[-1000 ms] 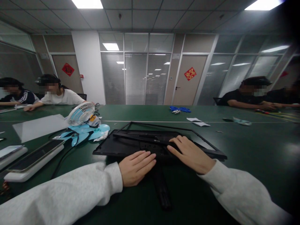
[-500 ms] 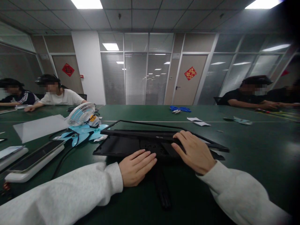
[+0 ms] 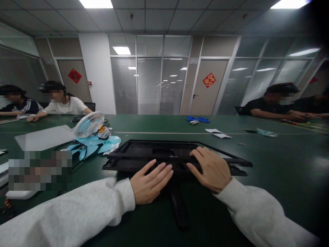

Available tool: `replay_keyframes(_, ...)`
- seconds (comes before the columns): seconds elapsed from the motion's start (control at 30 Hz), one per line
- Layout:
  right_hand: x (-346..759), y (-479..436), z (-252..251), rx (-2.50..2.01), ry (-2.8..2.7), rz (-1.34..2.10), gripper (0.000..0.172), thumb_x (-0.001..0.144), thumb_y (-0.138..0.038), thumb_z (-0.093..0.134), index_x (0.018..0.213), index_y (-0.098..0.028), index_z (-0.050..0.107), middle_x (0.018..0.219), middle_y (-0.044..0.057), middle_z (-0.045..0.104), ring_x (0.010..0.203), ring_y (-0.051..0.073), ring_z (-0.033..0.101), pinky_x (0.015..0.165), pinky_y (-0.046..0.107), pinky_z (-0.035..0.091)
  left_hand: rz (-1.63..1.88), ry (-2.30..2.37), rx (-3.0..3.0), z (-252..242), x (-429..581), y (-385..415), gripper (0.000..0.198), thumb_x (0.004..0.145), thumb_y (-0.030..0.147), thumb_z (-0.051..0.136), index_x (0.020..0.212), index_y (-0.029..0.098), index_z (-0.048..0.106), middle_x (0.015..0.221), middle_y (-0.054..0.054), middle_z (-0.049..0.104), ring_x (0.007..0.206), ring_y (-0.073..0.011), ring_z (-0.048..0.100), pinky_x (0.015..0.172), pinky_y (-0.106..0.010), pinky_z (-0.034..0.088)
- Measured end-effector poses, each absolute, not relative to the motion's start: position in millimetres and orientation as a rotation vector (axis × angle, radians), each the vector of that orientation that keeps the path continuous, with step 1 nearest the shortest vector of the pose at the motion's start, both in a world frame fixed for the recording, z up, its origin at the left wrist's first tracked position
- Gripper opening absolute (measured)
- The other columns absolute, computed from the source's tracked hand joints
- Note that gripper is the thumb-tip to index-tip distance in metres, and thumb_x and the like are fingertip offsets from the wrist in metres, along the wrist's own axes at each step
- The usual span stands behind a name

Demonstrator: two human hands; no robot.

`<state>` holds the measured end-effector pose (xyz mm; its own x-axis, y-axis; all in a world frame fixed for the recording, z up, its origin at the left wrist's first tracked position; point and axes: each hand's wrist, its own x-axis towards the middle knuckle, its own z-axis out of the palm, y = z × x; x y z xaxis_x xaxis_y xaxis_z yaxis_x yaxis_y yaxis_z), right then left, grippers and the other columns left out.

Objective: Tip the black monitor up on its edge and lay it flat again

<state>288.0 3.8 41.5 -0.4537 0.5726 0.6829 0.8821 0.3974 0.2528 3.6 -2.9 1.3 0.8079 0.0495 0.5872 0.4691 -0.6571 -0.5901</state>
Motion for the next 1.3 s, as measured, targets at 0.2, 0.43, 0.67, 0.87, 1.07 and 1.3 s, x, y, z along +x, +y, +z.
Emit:
replay_keyframes(0.2,287.1,3.1,39.4,-1.200,-2.125,-0.914,0.030,0.093,-0.045,0.048,0.090,-0.016,0.058,0.084,0.007,0.057,0.079,0.021,0.048,0.072,0.033,0.034,-0.649,-0.470,-2.271,0.4,3.7,-1.8,0.060,0.089,0.019,0.047,0.147,0.003,0.040,0.156,-0.014,0.033,0.146,-0.0289,0.027,0.121,-0.051,0.019)
replay_keyframes(0.43,290.0,5.6,37.0,-1.185,-2.105,-0.934,0.031,0.094,-0.044,0.048,0.090,-0.016,0.058,0.084,0.007,0.058,0.078,0.020,0.049,0.071,0.032,0.034,-0.653,-0.501,-2.278,2.1,5.0,-1.6,0.059,0.089,0.020,0.048,0.146,0.002,0.041,0.156,-0.015,0.032,0.146,-0.0290,0.027,0.122,-0.049,0.015)
replay_keyframes(0.67,290.9,5.2,36.6,-1.162,-2.098,-0.925,0.030,0.094,-0.044,0.048,0.089,-0.016,0.058,0.083,0.007,0.058,0.077,0.020,0.050,0.070,0.032,0.034,-0.614,-0.510,-2.274,1.8,4.6,-1.6,0.061,0.090,0.021,0.049,0.147,0.003,0.041,0.157,-0.014,0.029,0.147,-0.0289,0.023,0.123,-0.048,0.014)
replay_keyframes(0.87,294.2,6.1,34.8,-1.168,-2.109,-0.908,0.030,0.093,-0.043,0.049,0.091,-0.015,0.059,0.084,0.008,0.059,0.078,0.020,0.050,0.070,0.032,0.035,-0.620,-0.497,-2.272,2.2,3.4,-1.7,0.061,0.089,0.021,0.050,0.147,0.003,0.040,0.157,-0.014,0.029,0.147,-0.0281,0.023,0.123,-0.046,0.014)
replay_keyframes(1.07,294.2,6.4,37.9,-1.164,-2.159,-0.893,0.030,0.094,-0.043,0.048,0.091,-0.015,0.060,0.085,0.008,0.059,0.080,0.021,0.050,0.072,0.033,0.035,-0.609,-0.500,-2.275,0.8,1.9,-1.1,0.062,0.089,0.022,0.049,0.147,0.003,0.040,0.158,-0.013,0.028,0.147,-0.0277,0.023,0.123,-0.046,0.015)
replay_keyframes(1.3,294.3,6.8,40.4,-1.137,-2.153,-0.894,0.030,0.096,-0.042,0.047,0.091,-0.016,0.060,0.086,0.008,0.059,0.080,0.021,0.050,0.073,0.034,0.036,-0.650,-0.490,-2.281,0.0,2.4,-0.7,0.061,0.089,0.019,0.048,0.147,0.003,0.040,0.157,-0.014,0.030,0.147,-0.0272,0.024,0.123,-0.045,0.015)
